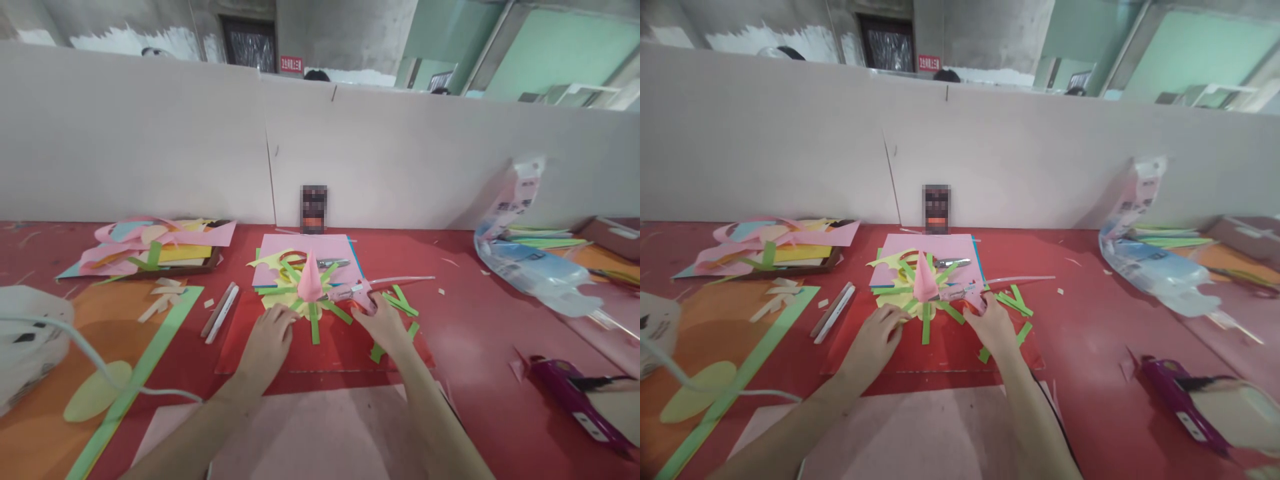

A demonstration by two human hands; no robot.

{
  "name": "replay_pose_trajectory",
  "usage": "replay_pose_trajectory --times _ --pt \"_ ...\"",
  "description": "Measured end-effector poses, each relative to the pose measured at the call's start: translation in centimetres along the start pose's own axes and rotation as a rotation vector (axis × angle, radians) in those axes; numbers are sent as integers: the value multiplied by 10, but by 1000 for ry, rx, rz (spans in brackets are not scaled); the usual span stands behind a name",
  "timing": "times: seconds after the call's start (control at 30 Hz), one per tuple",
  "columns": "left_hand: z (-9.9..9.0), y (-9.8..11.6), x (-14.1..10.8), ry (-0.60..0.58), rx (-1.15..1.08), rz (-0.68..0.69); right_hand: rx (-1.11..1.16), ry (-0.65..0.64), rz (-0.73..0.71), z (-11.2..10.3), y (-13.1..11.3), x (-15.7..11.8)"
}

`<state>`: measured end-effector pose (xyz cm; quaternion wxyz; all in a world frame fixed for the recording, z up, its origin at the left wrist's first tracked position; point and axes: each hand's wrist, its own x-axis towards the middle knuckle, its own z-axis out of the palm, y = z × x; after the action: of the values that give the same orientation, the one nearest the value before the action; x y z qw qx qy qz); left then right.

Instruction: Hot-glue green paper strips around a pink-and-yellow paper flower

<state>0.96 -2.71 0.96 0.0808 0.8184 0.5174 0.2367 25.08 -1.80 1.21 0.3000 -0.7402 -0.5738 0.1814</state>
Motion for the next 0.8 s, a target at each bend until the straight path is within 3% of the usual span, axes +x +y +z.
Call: replay_pose_trajectory --times 0.17,0.33,0.53,0.8 --pt "-1 -16 4 47 18 -50 -44 -51 34 -1 -3 0" --pt "-3 -14 4 65 -11 -18 -125 -72 72 -1 -7 -2" --pt "3 -4 3 -51 -175 88 -168 -84 83 -2 -12 -5" --pt "8 -3 6 -98 -92 100 -200 -95 87 -2 -14 -4"
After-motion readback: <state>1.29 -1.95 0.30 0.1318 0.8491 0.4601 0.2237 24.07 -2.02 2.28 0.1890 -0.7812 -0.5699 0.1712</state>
